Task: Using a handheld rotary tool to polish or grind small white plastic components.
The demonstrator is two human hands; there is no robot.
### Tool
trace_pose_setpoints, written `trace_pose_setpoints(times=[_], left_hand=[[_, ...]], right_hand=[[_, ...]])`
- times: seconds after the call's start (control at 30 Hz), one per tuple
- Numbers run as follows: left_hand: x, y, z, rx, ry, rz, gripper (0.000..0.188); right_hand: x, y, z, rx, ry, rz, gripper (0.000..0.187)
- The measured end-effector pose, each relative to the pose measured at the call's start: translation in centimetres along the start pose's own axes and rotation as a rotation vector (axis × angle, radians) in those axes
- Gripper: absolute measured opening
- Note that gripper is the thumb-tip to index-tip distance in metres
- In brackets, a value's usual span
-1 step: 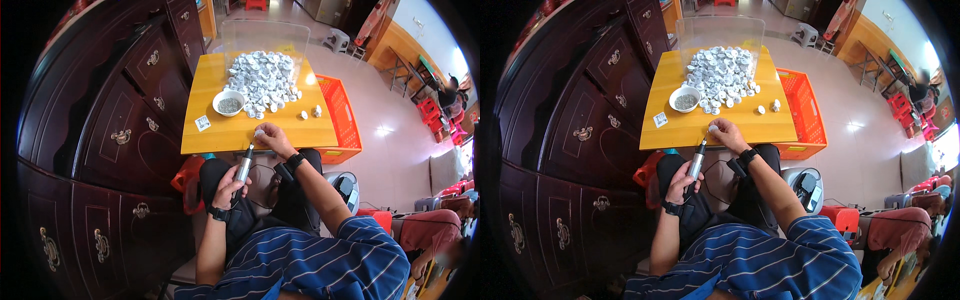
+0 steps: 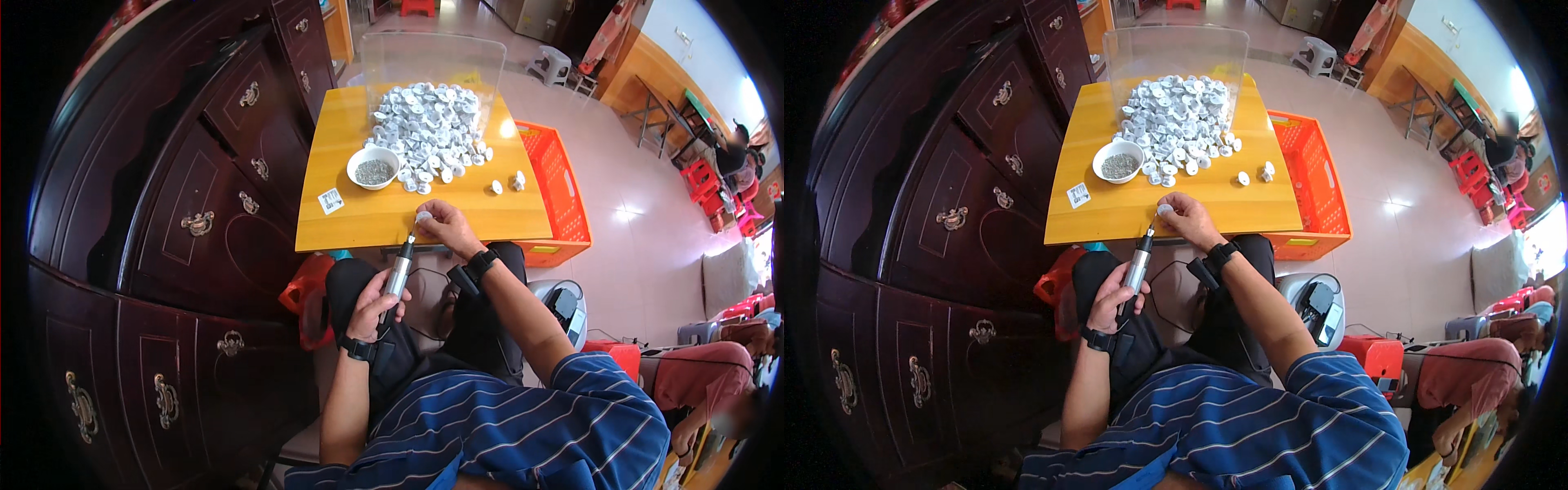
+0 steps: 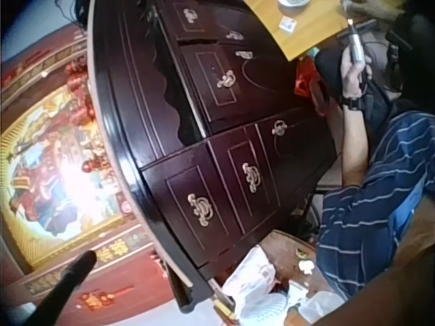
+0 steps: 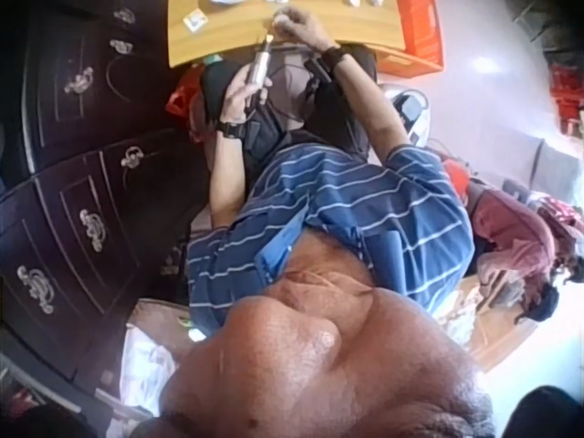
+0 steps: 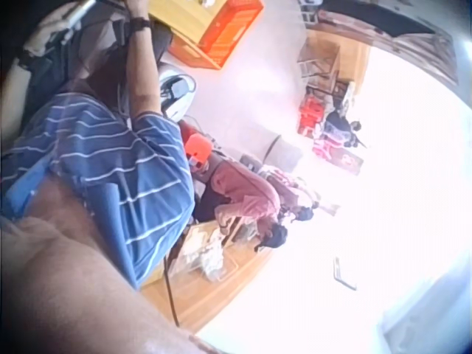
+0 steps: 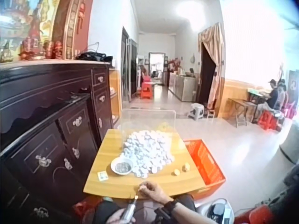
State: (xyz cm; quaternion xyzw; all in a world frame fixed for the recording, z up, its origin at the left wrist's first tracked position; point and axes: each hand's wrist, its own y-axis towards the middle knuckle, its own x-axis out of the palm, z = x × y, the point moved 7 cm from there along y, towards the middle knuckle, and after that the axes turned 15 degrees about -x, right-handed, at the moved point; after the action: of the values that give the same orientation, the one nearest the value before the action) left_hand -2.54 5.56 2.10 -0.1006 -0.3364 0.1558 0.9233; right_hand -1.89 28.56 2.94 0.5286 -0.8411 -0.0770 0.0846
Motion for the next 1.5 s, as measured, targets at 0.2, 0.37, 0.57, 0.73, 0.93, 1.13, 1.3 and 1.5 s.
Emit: trace_pose_setpoints(times=[0.2, 0.37, 0.57, 0.73, 0.93, 1.13, 1.3, 1.5], left_hand=[[0.14, 0.37, -0.12, -0.019, 0.01, 0.01, 0.062], [0.21, 0.52, -0.19, -0.03, 0.013, 0.025, 0.063], [0.15, 0.57, -0.25, -0.031, 0.01, 0.03, 0.063], [0.07, 0.6, -0.31, -0.044, 0.013, 0.042, 0.062], [0.09, 0.56, -0.32, -0.052, 0.01, 0.043, 0.062], [0.04, 0.63, -0.39, -0.058, 0.002, 0.034, 0.061], [0.1, 0.53, -0.29, -0.048, -0.005, 0.024, 0.06], [0.05, 0.49, -0.42, -0.046, -0.009, 0.03, 0.059]], right_hand=[[-0.08, 0.02, 0.52, -0.005, -0.001, -0.023, 0.016], [-0.08, -0.16, 0.61, -0.003, 0.013, -0.027, 0.015], [-0.16, -0.21, 0.88, -0.024, -0.003, -0.012, 0.017], [-0.33, -0.25, 1.15, -0.017, -0.025, 0.015, 0.019], [-0.19, -0.36, 0.86, -0.041, -0.022, 0.0, 0.019], [-0.2, -0.33, 0.89, -0.053, -0.001, 0.009, 0.015], [-0.08, -0.3, 0.56, -0.114, 0.033, -0.03, 0.013], [-0.12, -0.26, 0.83, -0.101, -0.007, -0.047, 0.014]])
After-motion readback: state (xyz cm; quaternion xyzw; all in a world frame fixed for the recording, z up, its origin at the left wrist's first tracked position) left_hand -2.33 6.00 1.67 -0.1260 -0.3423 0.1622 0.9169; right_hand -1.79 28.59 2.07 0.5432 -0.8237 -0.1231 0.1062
